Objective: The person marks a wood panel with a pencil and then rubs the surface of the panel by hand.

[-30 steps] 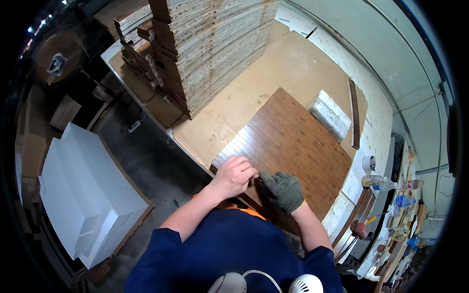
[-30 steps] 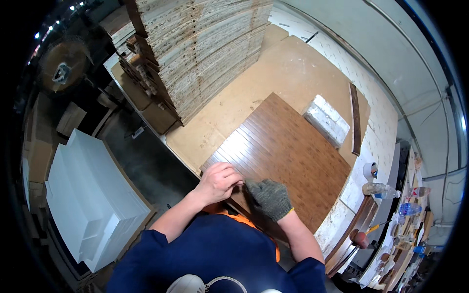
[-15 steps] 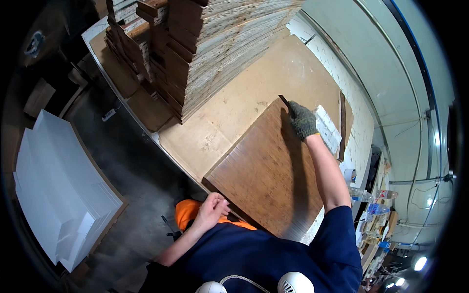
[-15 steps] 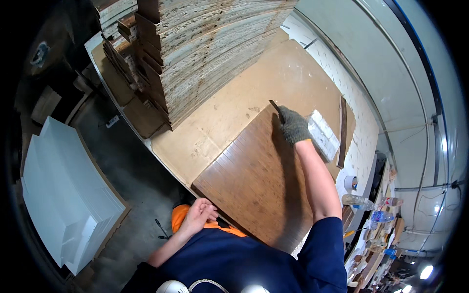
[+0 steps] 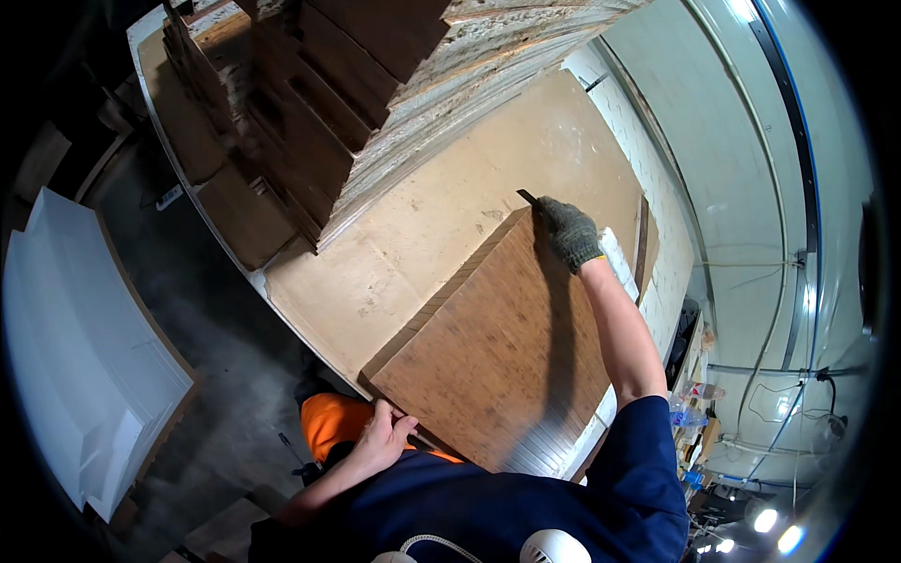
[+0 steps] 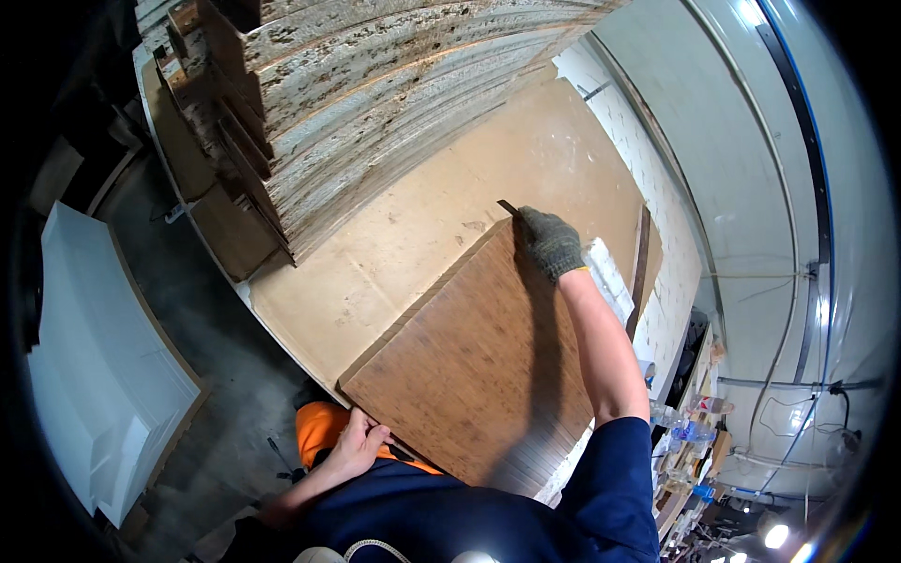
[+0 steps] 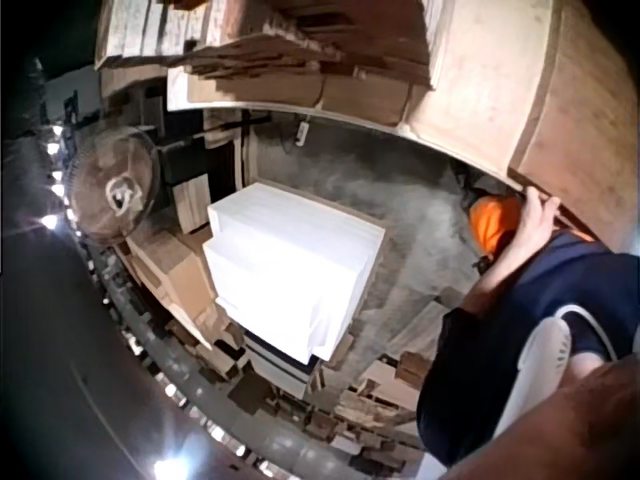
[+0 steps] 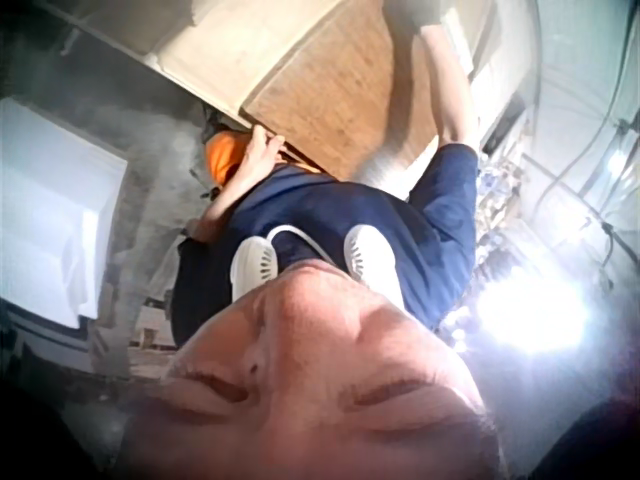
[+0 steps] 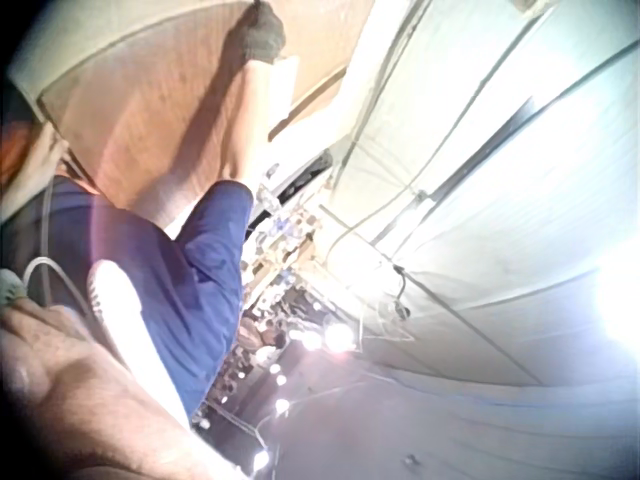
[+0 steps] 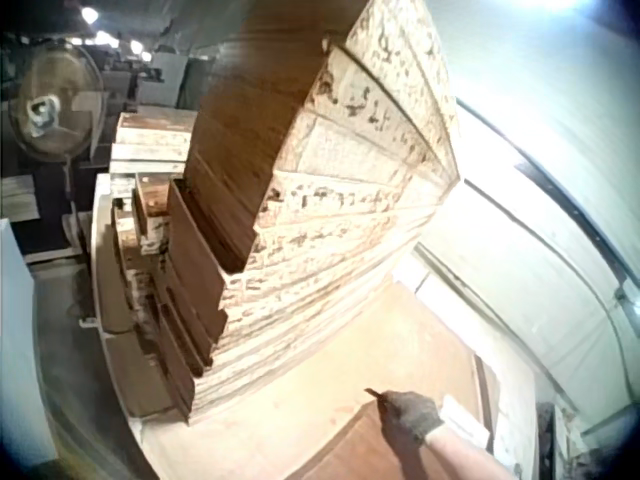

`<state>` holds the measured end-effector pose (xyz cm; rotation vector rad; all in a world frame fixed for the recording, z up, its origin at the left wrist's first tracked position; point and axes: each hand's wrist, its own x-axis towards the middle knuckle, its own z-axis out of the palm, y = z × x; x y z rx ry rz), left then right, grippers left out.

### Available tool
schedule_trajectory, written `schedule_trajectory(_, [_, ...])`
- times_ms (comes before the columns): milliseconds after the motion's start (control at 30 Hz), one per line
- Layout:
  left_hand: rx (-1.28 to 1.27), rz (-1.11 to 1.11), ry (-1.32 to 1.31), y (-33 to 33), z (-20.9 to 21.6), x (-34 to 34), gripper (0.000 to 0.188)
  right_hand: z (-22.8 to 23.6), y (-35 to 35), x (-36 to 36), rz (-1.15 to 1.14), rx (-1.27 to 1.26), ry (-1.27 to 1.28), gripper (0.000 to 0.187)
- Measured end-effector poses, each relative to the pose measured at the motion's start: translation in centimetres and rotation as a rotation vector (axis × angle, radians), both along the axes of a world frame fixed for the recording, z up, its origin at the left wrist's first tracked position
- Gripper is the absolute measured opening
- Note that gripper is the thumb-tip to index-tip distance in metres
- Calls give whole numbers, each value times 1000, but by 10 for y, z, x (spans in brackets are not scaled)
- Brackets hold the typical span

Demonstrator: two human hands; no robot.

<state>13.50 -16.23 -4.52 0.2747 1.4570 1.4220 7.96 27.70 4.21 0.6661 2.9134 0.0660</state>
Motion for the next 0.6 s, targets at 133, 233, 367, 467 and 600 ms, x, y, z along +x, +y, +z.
schedule_trajectory(133, [0,-8,2,-1,-1,1,30,1,1,-1,20,1,-21,28])
schedule_trajectory(233, [18,10,40,-2,-9,7,32,3,2,0,26,16,-40,25])
schedule_trajectory(367, [9,47,58,-1,-8,10,34,49,-95,-19,387,-77,-322,11])
schedule_trajectory(467, [42,53,40,-1,-11,12,34,57,-191,19,1030,-444,-181,25])
schedule_trajectory(600, [21,64,73,1,6,3,33,63,-139,-19,718,-325,24,41])
